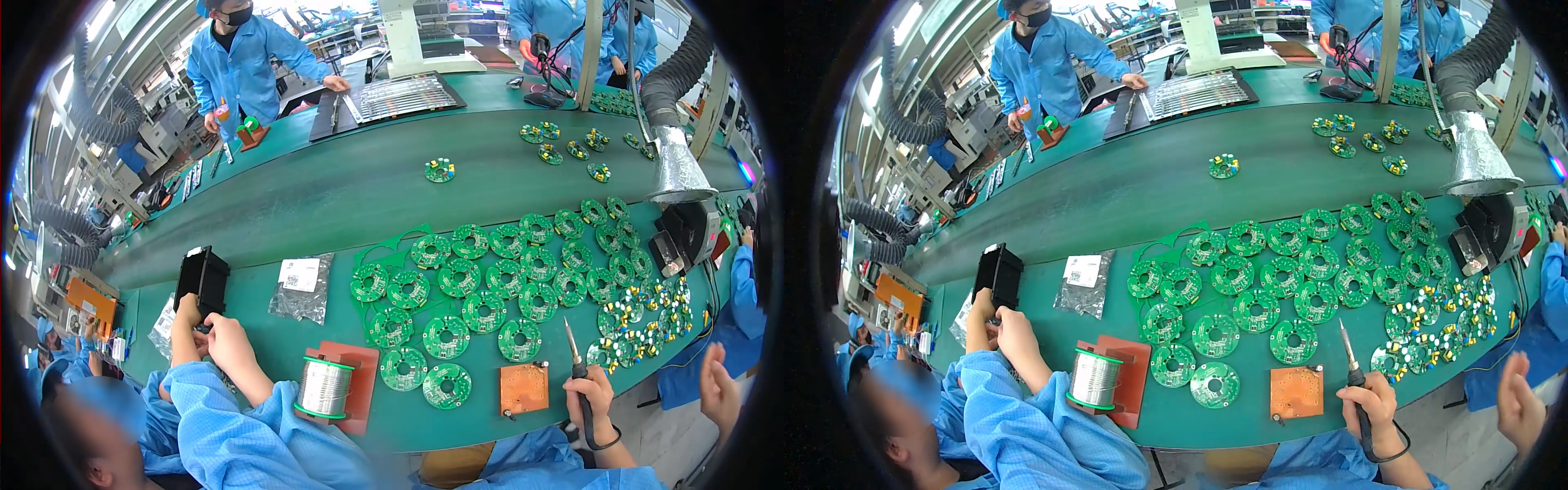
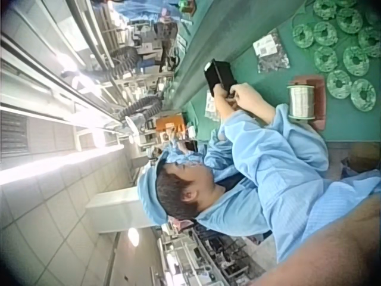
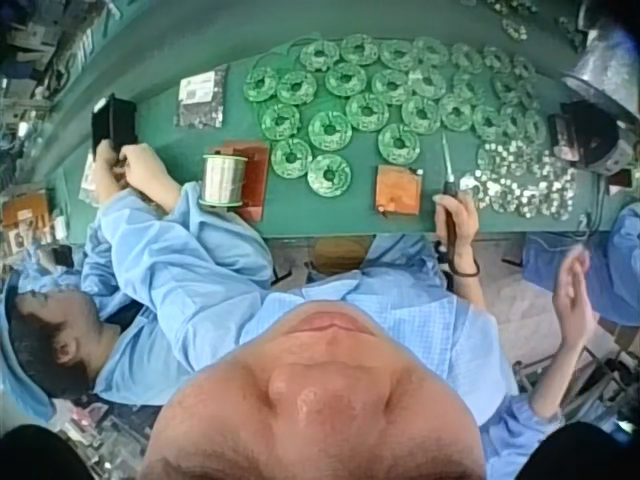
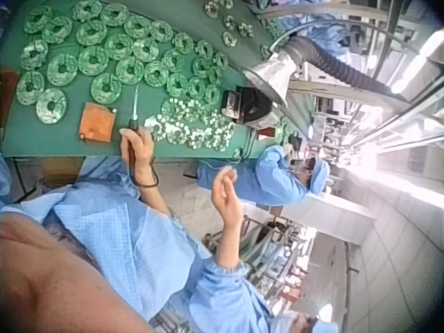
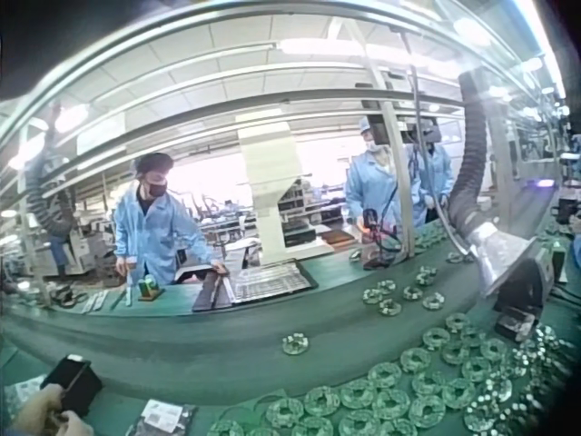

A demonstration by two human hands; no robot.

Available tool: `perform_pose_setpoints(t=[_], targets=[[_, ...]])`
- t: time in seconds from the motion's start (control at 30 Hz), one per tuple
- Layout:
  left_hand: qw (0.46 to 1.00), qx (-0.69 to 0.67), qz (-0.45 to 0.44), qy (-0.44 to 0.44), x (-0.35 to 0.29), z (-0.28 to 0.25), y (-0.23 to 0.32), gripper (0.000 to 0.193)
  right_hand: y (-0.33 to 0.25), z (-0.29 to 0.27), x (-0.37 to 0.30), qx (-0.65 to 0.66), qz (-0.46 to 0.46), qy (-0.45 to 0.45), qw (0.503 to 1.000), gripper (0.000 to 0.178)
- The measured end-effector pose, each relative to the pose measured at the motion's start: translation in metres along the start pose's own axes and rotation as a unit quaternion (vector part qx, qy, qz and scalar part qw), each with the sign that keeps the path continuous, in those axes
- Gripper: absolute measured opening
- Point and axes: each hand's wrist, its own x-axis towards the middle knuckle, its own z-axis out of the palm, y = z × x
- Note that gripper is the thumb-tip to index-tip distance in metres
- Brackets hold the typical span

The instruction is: The person positions circuit boards onto a fixture block by hand and solders electronic components onto them using a soldering iron and solder wire.

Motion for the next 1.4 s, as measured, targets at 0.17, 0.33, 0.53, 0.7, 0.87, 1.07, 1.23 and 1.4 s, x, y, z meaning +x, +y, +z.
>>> perform_pose_setpoints(t=[0.17,0.33,0.53,0.7,0.87,1.07,1.23,1.4], targets=[[0.983,-0.142,-0.001,0.115,-0.006,-0.029,0.024,0.019,0.0,0.0,-0.003,-0.008,0.001,-0.005,1.0,0.024],[0.888,-0.438,-0.026,0.139,-0.025,-0.098,0.061,0.012,0.002,0.007,-0.003,-0.022,-0.009,0.011,1.0,0.021],[0.866,-0.465,0.084,0.167,-0.065,-0.191,0.188,0.019,0.004,-0.003,-0.003,0.034,-0.035,-0.063,0.997,0.013],[0.85,-0.472,0.228,0.046,-0.121,-0.212,0.345,0.017,0.014,-0.021,-0.006,0.304,0.254,-0.231,0.889,0.005],[0.796,-0.455,0.376,-0.131,-0.188,-0.174,0.489,0.008,0.016,-0.012,-0.011,0.289,0.122,-0.151,0.937,0.016],[0.784,-0.45,0.414,-0.109,-0.218,-0.133,0.599,0.014,0.012,-0.015,-0.008,0.159,-0.168,0.065,0.971,0.031],[0.805,-0.376,0.459,-0.006,-0.223,-0.109,0.638,0.014,0.009,-0.034,-0.012,0.18,-0.184,0.058,0.965,0.036],[0.823,-0.357,0.442,-0.006,-0.224,-0.101,0.647,0.018,0.015,-0.036,-0.014,0.162,-0.198,0.074,0.964,0.04]])
